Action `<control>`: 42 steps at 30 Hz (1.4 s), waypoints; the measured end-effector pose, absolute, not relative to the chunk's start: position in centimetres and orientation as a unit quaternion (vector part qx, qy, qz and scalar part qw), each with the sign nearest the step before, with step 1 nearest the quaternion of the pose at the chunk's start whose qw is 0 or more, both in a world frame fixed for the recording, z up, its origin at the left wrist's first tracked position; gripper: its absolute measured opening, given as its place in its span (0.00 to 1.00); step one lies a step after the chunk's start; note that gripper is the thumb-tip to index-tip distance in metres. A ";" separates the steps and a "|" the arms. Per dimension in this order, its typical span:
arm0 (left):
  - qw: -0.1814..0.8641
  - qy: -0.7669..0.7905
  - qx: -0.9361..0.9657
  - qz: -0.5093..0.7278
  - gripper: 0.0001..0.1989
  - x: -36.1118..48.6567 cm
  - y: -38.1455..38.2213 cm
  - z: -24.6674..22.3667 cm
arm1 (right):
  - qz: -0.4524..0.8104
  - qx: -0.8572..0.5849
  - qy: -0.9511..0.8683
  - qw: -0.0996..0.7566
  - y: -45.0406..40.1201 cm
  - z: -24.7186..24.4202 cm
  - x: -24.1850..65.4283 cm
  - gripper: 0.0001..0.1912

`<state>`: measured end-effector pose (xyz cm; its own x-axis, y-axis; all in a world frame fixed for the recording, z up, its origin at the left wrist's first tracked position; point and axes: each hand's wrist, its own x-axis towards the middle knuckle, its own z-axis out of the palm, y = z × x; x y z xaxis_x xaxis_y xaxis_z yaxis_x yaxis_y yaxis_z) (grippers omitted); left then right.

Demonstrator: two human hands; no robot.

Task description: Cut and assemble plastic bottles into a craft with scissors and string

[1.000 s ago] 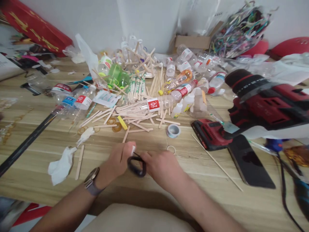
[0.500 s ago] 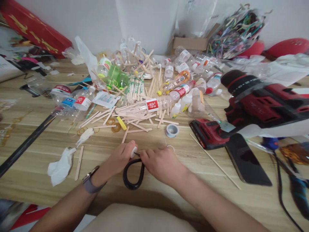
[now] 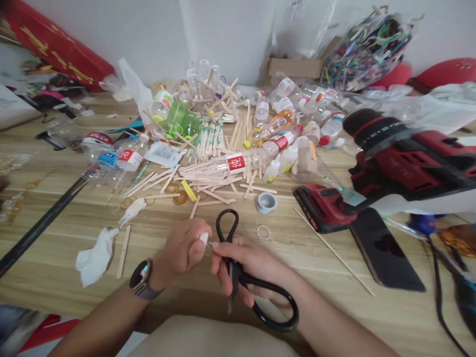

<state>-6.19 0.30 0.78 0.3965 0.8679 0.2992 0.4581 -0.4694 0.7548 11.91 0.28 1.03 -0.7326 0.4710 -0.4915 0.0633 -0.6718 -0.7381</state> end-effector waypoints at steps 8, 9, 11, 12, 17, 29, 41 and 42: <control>0.460 0.417 0.686 0.378 0.16 -6.3 0.1 0.2 | 0.841 -0.343 -0.366 0.202 0.1 0.4 12.3 0.27; 0.472 0.412 0.685 0.372 0.17 -6.3 0.1 0.2 | 0.839 -0.345 -0.369 0.203 0.1 0.3 12.4 0.27; 0.498 0.403 0.678 0.361 0.18 -6.3 0.3 0.2 | 0.834 -0.350 -0.378 0.199 0.2 0.2 12.5 0.27; 0.516 0.399 0.662 0.369 0.18 -6.3 0.4 0.1 | 0.830 -0.353 -0.386 0.194 0.2 0.2 12.6 0.28; 0.629 0.367 0.437 0.528 0.21 -6.1 1.9 -0.6 | 0.773 -0.400 -0.461 0.174 0.4 0.4 12.9 0.30; 0.712 0.355 0.256 0.549 0.19 -6.6 3.0 -0.1 | 0.080 -0.524 -0.848 -0.016 0.3 1.1 12.8 0.08; 0.732 0.351 0.255 0.526 0.19 -6.1 2.8 -0.7 | 0.062 -0.515 -0.851 -0.080 -0.2 0.8 11.0 0.12; 0.733 0.351 0.255 0.523 0.20 -6.1 2.7 -0.7 | 0.060 -0.515 -0.851 -0.080 -0.2 0.8 11.0 0.12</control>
